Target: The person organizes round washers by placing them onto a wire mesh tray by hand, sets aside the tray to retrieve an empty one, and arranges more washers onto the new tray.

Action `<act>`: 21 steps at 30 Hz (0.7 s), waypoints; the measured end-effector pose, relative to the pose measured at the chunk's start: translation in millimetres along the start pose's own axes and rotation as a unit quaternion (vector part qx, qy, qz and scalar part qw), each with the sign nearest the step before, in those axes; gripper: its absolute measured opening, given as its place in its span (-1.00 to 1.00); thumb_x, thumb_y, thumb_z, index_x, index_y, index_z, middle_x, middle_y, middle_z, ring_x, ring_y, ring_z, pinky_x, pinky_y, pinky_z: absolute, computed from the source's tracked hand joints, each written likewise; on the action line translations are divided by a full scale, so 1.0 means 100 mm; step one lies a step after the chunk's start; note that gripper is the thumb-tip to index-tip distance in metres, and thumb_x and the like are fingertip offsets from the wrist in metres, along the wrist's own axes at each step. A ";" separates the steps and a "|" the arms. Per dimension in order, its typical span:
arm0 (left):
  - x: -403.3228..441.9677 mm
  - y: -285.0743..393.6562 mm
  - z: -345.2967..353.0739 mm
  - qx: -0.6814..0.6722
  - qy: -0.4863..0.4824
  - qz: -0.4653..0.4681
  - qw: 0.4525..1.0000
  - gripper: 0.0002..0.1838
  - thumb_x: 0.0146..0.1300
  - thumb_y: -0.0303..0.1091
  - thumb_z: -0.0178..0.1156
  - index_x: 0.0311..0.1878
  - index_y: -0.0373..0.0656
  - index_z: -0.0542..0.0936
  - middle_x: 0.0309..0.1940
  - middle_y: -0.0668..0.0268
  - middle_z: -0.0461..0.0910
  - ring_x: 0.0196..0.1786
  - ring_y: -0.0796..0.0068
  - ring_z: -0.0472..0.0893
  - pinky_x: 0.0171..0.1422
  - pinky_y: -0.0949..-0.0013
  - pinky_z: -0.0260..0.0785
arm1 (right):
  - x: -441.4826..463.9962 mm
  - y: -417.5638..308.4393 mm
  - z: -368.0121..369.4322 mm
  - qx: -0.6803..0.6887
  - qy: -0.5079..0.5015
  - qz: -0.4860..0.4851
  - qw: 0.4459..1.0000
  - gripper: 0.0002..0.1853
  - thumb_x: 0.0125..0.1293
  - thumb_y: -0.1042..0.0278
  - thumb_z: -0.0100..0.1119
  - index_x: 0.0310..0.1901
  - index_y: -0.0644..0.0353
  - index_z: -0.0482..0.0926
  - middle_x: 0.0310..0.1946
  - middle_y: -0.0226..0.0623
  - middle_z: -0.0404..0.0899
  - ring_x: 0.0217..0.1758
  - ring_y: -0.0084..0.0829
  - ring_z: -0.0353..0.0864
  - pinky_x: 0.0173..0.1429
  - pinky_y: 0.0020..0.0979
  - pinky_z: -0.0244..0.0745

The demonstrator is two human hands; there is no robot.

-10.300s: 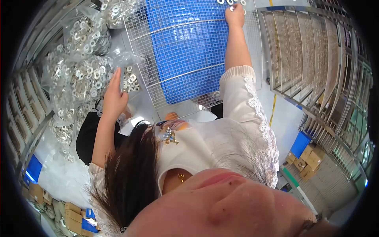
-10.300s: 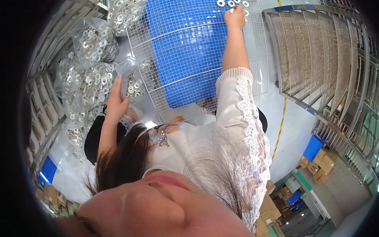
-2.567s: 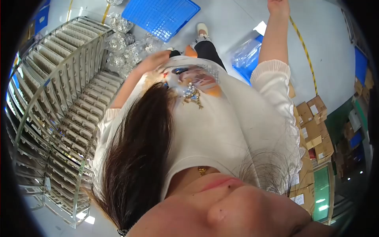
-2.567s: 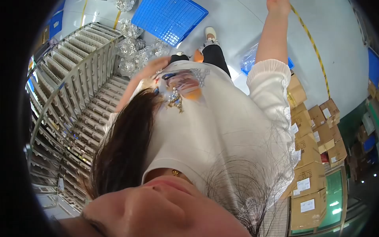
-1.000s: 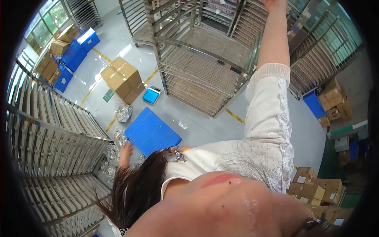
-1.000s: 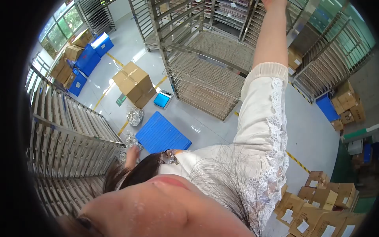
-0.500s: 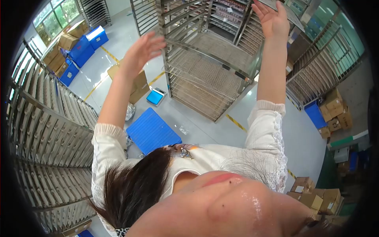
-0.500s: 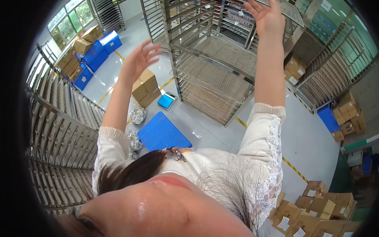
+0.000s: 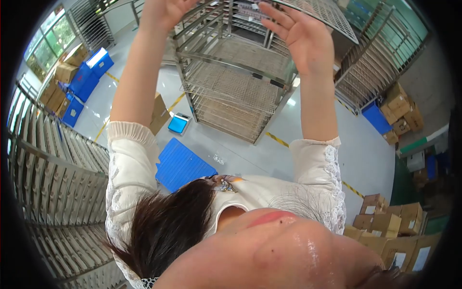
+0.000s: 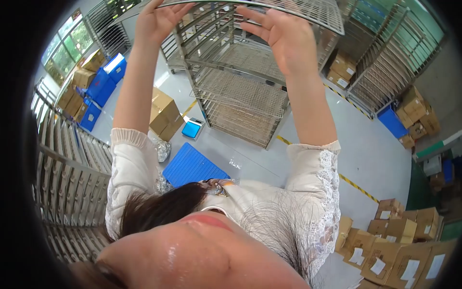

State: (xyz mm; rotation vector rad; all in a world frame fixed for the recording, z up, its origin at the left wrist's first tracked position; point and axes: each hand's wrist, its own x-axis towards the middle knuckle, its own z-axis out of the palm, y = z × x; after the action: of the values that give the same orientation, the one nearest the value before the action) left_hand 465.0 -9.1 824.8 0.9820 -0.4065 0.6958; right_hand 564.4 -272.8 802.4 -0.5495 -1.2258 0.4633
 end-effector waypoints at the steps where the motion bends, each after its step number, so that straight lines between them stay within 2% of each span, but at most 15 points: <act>1: -0.01 0.02 0.00 0.018 0.019 0.004 1.000 -0.52 0.28 -0.25 -0.08 0.17 -0.37 0.23 0.09 -0.02 0.41 0.13 0.09 0.46 0.19 0.01 0.35 | -0.04 0.00 -0.07 -0.006 0.009 -0.005 1.000 -0.71 0.35 0.23 -0.04 -0.08 0.30 0.42 -0.09 -0.04 0.51 0.01 -0.17 0.52 0.09 -0.08 0.45; 3: -0.03 0.03 -0.04 0.023 0.055 -0.001 0.998 -0.60 0.15 -0.36 -0.01 0.07 -0.31 0.37 -0.01 0.03 0.50 0.06 0.12 0.50 0.11 0.09 0.40 | -0.08 0.06 -0.36 -0.207 0.024 0.016 0.978 -0.53 0.32 0.16 -0.03 0.13 0.35 0.32 0.08 0.02 0.43 0.07 -0.09 0.51 0.01 -0.18 0.53; 4: -0.02 0.06 -0.11 0.020 0.048 -0.007 0.999 -0.60 0.15 -0.36 -0.01 0.07 -0.31 0.37 -0.01 0.03 0.50 0.06 0.12 0.50 0.11 0.09 0.40 | -0.07 0.09 -0.60 -0.212 0.031 0.014 0.977 -0.53 0.32 0.16 -0.03 0.13 0.35 0.32 0.08 0.02 0.43 0.07 -0.09 0.51 0.01 -0.18 0.53; 6: -0.03 0.14 -0.25 0.032 0.009 -0.018 0.999 -0.54 0.37 -0.34 -0.18 0.20 -0.49 0.10 0.26 -0.18 0.16 0.25 -0.14 0.29 0.38 -0.04 0.16 | -0.04 0.06 -1.16 0.001 0.085 0.116 0.990 -0.53 0.31 0.20 -0.04 0.16 0.33 0.30 0.09 0.06 0.41 0.08 -0.08 0.51 0.03 -0.19 0.55; 7: -0.09 0.20 -0.26 -0.020 0.008 -0.031 0.999 -0.58 0.31 -0.48 -0.15 0.19 -0.49 0.12 0.23 -0.15 0.22 0.26 -0.11 0.29 0.36 -0.08 0.18 | -0.03 -0.03 -1.31 0.000 0.088 0.114 0.990 -0.53 0.31 0.20 -0.04 0.16 0.33 0.30 0.09 0.06 0.41 0.08 -0.08 0.51 0.03 -0.19 0.55; 9: -0.27 0.28 -0.12 -0.023 -0.015 -0.027 0.999 -0.59 0.32 -0.47 -0.15 0.17 -0.49 0.15 0.21 -0.15 0.24 0.25 -0.10 0.31 0.35 -0.07 0.19 | 0.00 -0.14 -1.47 0.161 0.025 -0.009 0.987 -0.53 0.30 0.21 -0.03 0.13 0.38 0.33 0.10 0.11 0.40 0.07 -0.04 0.51 0.04 -0.21 0.56; 10: -0.38 0.34 -0.09 -0.023 -0.037 -0.020 0.999 -0.61 0.32 -0.46 -0.15 0.15 -0.50 0.17 0.20 -0.15 0.26 0.24 -0.08 0.32 0.34 -0.06 0.20 | 0.05 -0.24 -1.23 0.164 0.023 -0.005 0.986 -0.53 0.30 0.21 -0.03 0.13 0.38 0.33 0.10 0.11 0.40 0.07 -0.04 0.51 0.04 -0.21 0.56; 11: -0.47 0.39 -0.11 -0.068 -0.105 -0.040 0.991 -0.63 0.32 -0.46 -0.16 0.12 -0.49 0.20 0.17 -0.14 0.30 0.23 -0.05 0.35 0.31 -0.04 0.26 | 0.12 -0.43 -0.82 0.101 0.212 0.025 0.972 -0.60 0.30 0.22 0.00 0.03 0.36 0.39 0.00 -0.01 0.47 0.03 -0.11 0.52 0.05 -0.18 0.51; 13: -0.74 0.48 -0.03 -0.064 -0.087 -0.023 0.994 -0.64 0.33 -0.45 -0.16 0.12 -0.49 0.21 0.16 -0.15 0.31 0.23 -0.05 0.35 0.29 -0.04 0.28 | 0.15 -0.51 -0.75 0.036 0.388 0.059 0.919 -0.66 0.31 0.22 0.03 -0.06 0.35 0.44 -0.10 -0.13 0.53 0.00 -0.19 0.54 0.07 -0.15 0.46; 14: -0.88 0.53 0.04 -0.062 -0.075 -0.008 0.995 -0.64 0.33 -0.45 -0.16 0.11 -0.49 0.22 0.15 -0.15 0.32 0.22 -0.04 0.36 0.27 -0.03 0.30 | 0.11 -0.56 -1.14 0.102 0.212 0.112 0.966 -0.58 0.31 0.19 0.01 0.01 0.43 0.39 -0.02 0.00 0.48 0.04 -0.12 0.52 0.11 -0.15 0.46; 15: -1.03 0.58 0.12 -0.052 -0.062 0.001 0.997 -0.63 0.33 -0.44 -0.16 0.11 -0.51 0.23 0.14 -0.16 0.34 0.22 -0.04 0.36 0.25 -0.01 0.31 | 0.06 -0.61 -1.40 0.164 0.025 0.159 0.973 -0.49 0.31 0.16 0.00 0.08 0.51 0.34 0.06 0.13 0.43 0.08 -0.05 0.50 0.16 -0.14 0.47; 18: -1.48 0.70 0.28 -0.065 -0.024 0.014 0.997 -0.62 0.33 -0.41 -0.16 0.10 -0.52 0.24 0.14 -0.18 0.34 0.23 -0.04 0.36 0.28 -0.02 0.27 | -0.13 -0.70 -1.43 0.152 0.028 0.155 0.976 -0.52 0.28 0.24 -0.01 0.04 0.56 0.36 0.07 0.18 0.40 0.10 -0.02 0.47 0.19 -0.10 0.44; 19: -1.64 0.74 0.34 -0.050 -0.004 0.013 0.999 -0.56 0.33 -0.36 -0.14 0.13 -0.56 0.21 0.15 -0.21 0.32 0.25 -0.06 0.34 0.33 -0.02 0.20 | -0.20 -0.67 -1.33 0.149 0.030 0.155 0.976 -0.53 0.27 0.27 -0.01 0.03 0.58 0.37 0.08 0.19 0.39 0.11 -0.01 0.46 0.21 -0.08 0.43; 20: -1.78 0.77 0.44 -0.049 0.004 0.017 0.999 -0.56 0.33 -0.36 -0.14 0.13 -0.56 0.21 0.15 -0.21 0.32 0.25 -0.06 0.34 0.33 -0.02 0.20 | -0.36 -0.64 -1.20 0.039 0.099 0.055 0.993 -0.55 0.25 0.31 -0.02 0.01 0.58 0.38 0.08 0.21 0.39 0.12 -0.01 0.45 0.21 -0.08 0.43; 21: -1.92 0.78 0.58 -0.036 0.009 0.016 0.999 -0.55 0.33 -0.30 -0.14 0.15 -0.48 0.25 0.16 -0.16 0.33 0.25 -0.09 0.33 0.29 -0.01 0.23 | -0.47 -0.64 -1.02 -0.012 0.128 0.005 0.992 -0.56 0.23 0.33 -0.02 0.01 0.58 0.39 0.08 0.22 0.38 0.12 -0.01 0.45 0.21 -0.08 0.43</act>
State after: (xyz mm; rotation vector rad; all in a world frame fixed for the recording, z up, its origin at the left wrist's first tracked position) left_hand 272.8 -97.3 785.7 0.9018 -0.4285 0.7139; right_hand 651.8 -365.8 783.0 -0.6167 -0.9844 0.3742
